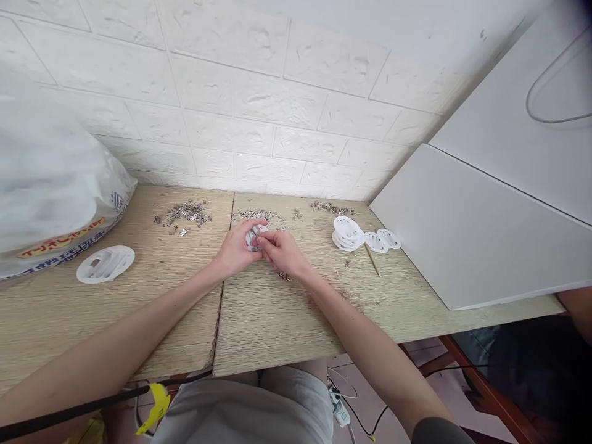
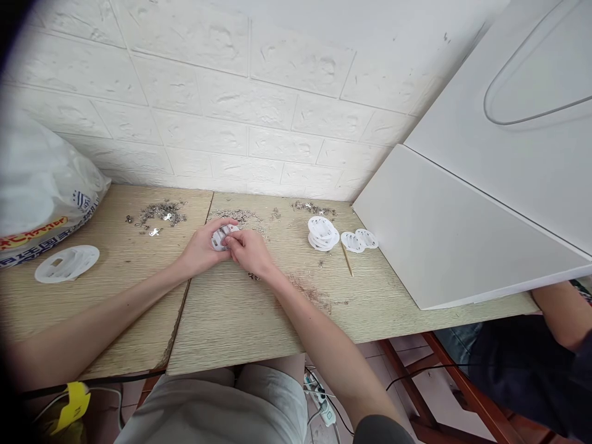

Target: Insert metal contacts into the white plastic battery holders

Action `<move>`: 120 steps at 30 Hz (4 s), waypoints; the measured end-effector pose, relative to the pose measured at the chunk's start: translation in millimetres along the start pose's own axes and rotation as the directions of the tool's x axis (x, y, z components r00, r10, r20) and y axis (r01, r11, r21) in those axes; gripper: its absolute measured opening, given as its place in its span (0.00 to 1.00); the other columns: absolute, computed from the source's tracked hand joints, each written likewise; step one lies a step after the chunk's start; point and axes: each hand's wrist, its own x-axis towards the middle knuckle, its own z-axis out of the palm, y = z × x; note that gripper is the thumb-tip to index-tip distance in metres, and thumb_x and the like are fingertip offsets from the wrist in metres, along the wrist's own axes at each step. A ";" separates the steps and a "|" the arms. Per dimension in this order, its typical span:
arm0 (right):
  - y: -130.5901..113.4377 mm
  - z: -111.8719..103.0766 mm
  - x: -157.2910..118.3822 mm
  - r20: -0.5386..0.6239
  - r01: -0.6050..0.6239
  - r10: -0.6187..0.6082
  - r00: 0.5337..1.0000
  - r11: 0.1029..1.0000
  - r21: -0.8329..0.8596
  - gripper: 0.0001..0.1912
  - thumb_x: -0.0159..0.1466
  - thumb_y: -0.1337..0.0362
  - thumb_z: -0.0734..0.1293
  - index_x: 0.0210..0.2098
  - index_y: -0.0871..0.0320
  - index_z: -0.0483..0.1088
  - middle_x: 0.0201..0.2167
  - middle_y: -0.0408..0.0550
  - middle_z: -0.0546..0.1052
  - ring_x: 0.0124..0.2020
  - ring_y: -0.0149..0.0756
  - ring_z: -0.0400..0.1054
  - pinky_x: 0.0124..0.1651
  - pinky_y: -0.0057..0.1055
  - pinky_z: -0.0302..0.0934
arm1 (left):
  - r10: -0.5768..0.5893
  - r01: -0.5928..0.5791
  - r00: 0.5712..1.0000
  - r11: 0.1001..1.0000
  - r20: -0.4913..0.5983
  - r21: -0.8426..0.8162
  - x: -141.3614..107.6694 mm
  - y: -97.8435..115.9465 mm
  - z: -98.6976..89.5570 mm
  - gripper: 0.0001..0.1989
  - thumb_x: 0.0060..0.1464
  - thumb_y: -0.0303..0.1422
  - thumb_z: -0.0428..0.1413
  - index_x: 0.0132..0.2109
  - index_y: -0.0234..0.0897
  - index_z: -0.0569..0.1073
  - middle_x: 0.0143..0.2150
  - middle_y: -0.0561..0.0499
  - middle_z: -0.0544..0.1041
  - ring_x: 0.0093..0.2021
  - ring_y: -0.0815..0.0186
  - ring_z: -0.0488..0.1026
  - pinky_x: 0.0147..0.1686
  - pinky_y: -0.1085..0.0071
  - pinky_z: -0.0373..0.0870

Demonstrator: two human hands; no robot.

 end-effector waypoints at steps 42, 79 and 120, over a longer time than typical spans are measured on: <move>1.0 -29.5 2.0 0.031 0.159 -0.170 0.985 0.822 -0.546 0.08 0.61 0.64 0.68 0.26 0.60 0.72 0.26 0.43 0.70 0.25 0.26 0.57 0.29 0.27 0.45 | -0.136 0.162 0.984 0.953 0.114 -0.257 -1.3 -8.4 9.4 0.45 0.38 0.34 0.67 0.62 0.40 0.55 0.52 0.44 0.69 0.41 0.62 0.74 0.44 0.60 0.71; 4.2 -15.5 3.6 -0.030 0.117 -0.167 0.985 0.794 -0.597 0.10 0.61 0.69 0.62 0.23 0.60 0.68 0.24 0.45 0.70 0.25 0.29 0.57 0.30 0.28 0.46 | -0.004 0.008 0.998 0.998 0.063 -0.065 -6.3 -2.1 10.1 0.44 0.45 0.33 0.61 0.66 0.44 0.48 0.57 0.43 0.67 0.52 0.57 0.70 0.53 0.57 0.65; 13.3 -34.0 10.0 -0.156 -0.060 0.099 0.983 0.970 0.234 0.14 0.55 0.56 0.69 0.32 0.61 0.73 0.22 0.40 0.67 0.21 0.24 0.53 0.24 0.25 0.47 | -0.223 0.326 0.944 0.758 0.244 -0.564 2.2 2.0 1.6 0.38 0.30 0.35 0.72 0.49 0.35 0.65 0.51 0.41 0.74 0.51 0.55 0.73 0.52 0.53 0.68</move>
